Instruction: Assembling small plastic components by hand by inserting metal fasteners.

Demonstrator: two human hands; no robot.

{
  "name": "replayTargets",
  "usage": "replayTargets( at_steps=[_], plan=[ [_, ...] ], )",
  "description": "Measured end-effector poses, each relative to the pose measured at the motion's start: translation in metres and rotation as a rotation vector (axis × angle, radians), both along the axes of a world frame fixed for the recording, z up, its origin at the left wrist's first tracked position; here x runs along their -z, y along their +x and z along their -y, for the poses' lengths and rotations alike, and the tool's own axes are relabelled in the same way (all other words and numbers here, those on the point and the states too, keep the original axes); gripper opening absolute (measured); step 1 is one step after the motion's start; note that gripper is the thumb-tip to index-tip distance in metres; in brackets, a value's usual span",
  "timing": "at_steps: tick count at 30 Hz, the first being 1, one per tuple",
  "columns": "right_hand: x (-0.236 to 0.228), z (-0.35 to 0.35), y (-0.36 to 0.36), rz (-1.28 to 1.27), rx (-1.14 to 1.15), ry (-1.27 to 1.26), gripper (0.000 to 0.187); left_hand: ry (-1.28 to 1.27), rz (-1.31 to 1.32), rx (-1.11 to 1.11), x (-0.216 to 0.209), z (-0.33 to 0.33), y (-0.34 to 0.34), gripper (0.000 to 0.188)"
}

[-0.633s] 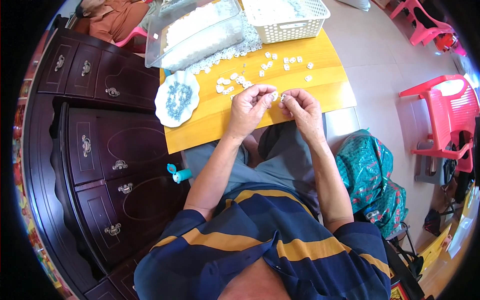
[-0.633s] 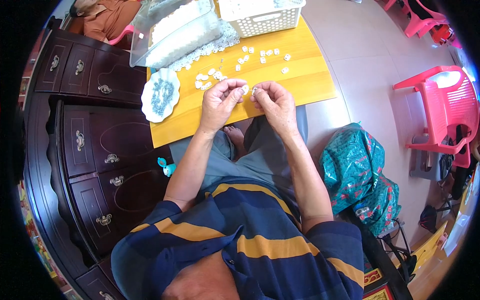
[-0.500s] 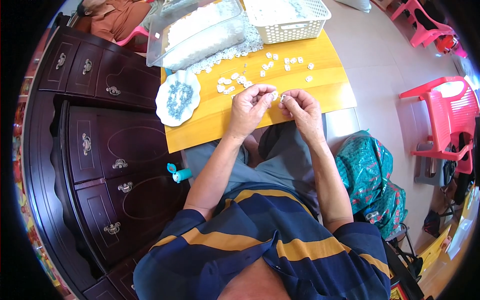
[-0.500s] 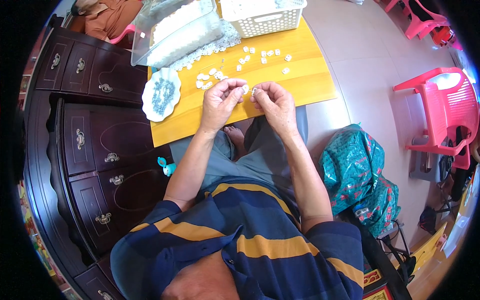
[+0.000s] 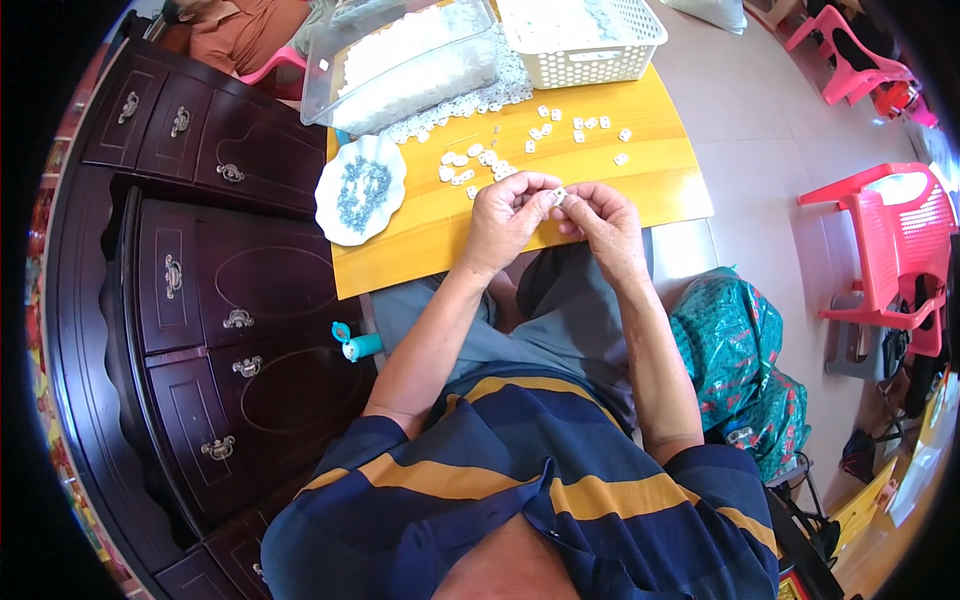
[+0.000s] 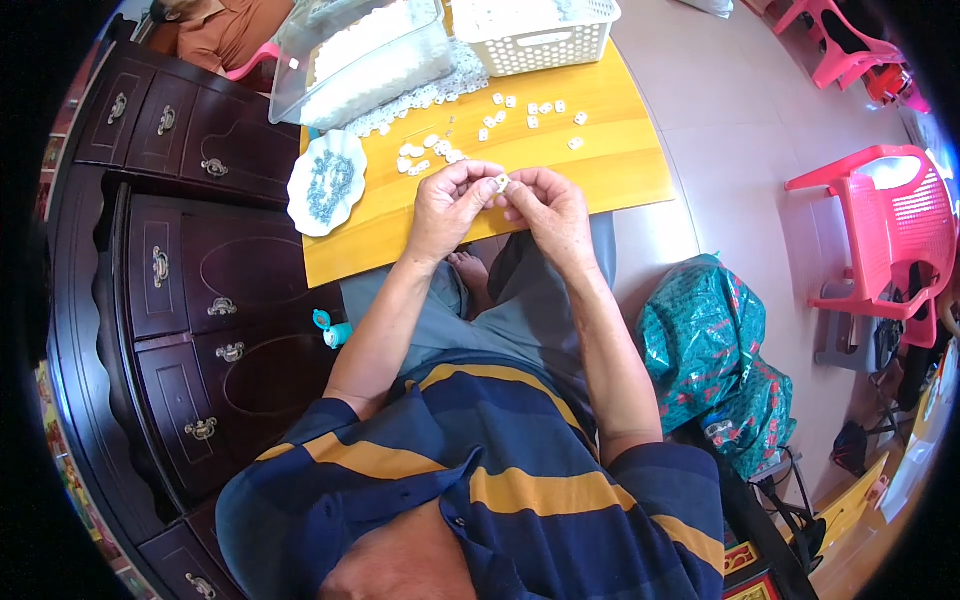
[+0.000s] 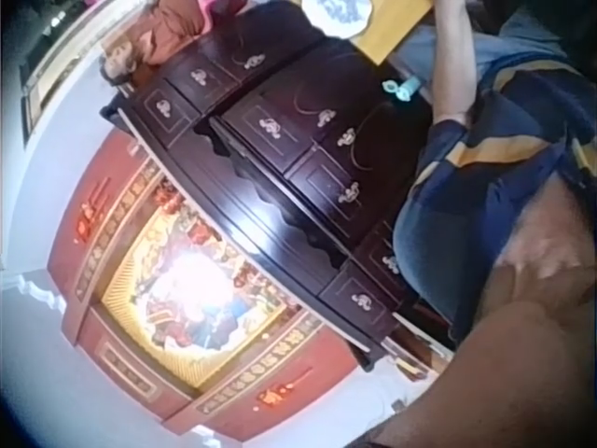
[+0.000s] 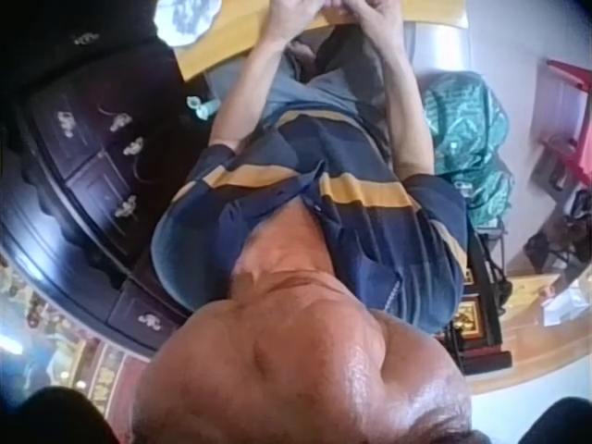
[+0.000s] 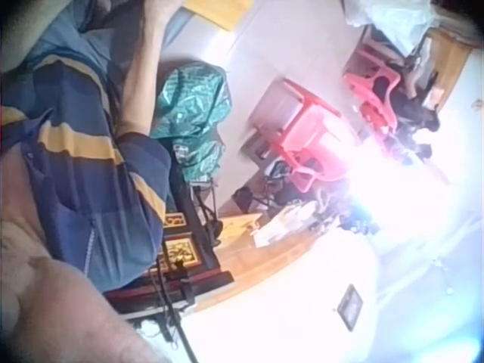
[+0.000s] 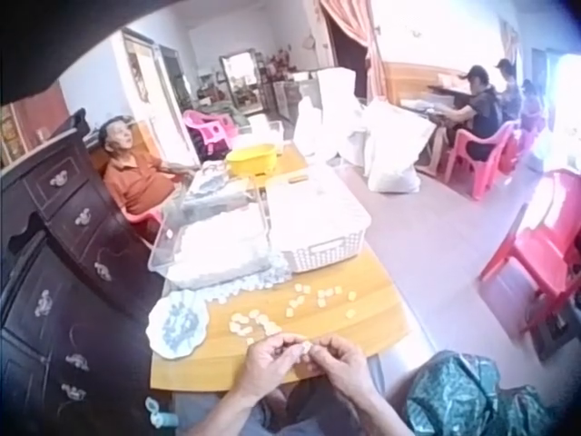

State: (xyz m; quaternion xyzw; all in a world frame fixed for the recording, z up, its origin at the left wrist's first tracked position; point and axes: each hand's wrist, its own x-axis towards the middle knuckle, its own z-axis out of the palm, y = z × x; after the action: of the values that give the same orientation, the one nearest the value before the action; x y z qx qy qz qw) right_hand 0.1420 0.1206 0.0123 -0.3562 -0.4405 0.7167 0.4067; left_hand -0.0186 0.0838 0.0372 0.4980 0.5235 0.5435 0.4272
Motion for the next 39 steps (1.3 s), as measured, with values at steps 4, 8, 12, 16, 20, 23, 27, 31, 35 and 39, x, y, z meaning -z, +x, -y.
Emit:
replayTargets(
  at_steps=[4, 8, 12, 16, 20, 23, 27, 31, 35, 39],
  plan=[
    [-0.001, 0.0, 0.0, -0.055, -0.08, -0.027, 0.017, 0.065, -0.136, 0.031, 0.0, 0.0, -0.006, 0.016],
    [-0.001, 0.001, -0.001, -0.137, -0.057, -0.069, 0.017, 0.088, -0.322, 0.013, -0.02, 0.004, -0.001, 0.028],
    [0.003, 0.0, -0.003, -0.182, -0.054, -0.13, 0.016, 0.215, -0.666, -0.008, -0.028, 0.006, 0.008, 0.047],
    [0.011, -0.001, -0.003, -0.259, -0.064, -0.109, 0.017, 0.327, -0.837, -0.037, -0.025, 0.002, 0.007, 0.039],
    [0.002, 0.0, 0.001, -0.343, -0.07, -0.26, 0.021, 0.179, -0.691, 0.051, -0.032, 0.003, 0.007, 0.029],
    [0.0, 0.001, 0.0, -0.278, -0.083, -0.262, 0.024, 0.28, -0.777, 0.076, -0.029, 0.001, 0.002, 0.027],
    [0.009, 0.0, 0.001, -0.278, -0.094, -0.242, 0.025, 0.319, -0.801, 0.065, -0.024, -0.001, 0.0, 0.023],
    [0.01, 0.002, -0.001, -0.248, -0.062, -0.198, 0.025, 0.334, -0.787, 0.059, -0.022, -0.002, 0.0, 0.02],
    [0.011, 0.003, -0.002, -0.214, -0.005, -0.145, 0.024, 0.36, -0.775, 0.05, -0.023, -0.004, 0.002, 0.018],
    [0.009, 0.006, -0.003, -0.176, 0.028, -0.107, 0.024, 0.374, -0.788, 0.047, -0.021, -0.005, 0.001, 0.018]
  ],
)
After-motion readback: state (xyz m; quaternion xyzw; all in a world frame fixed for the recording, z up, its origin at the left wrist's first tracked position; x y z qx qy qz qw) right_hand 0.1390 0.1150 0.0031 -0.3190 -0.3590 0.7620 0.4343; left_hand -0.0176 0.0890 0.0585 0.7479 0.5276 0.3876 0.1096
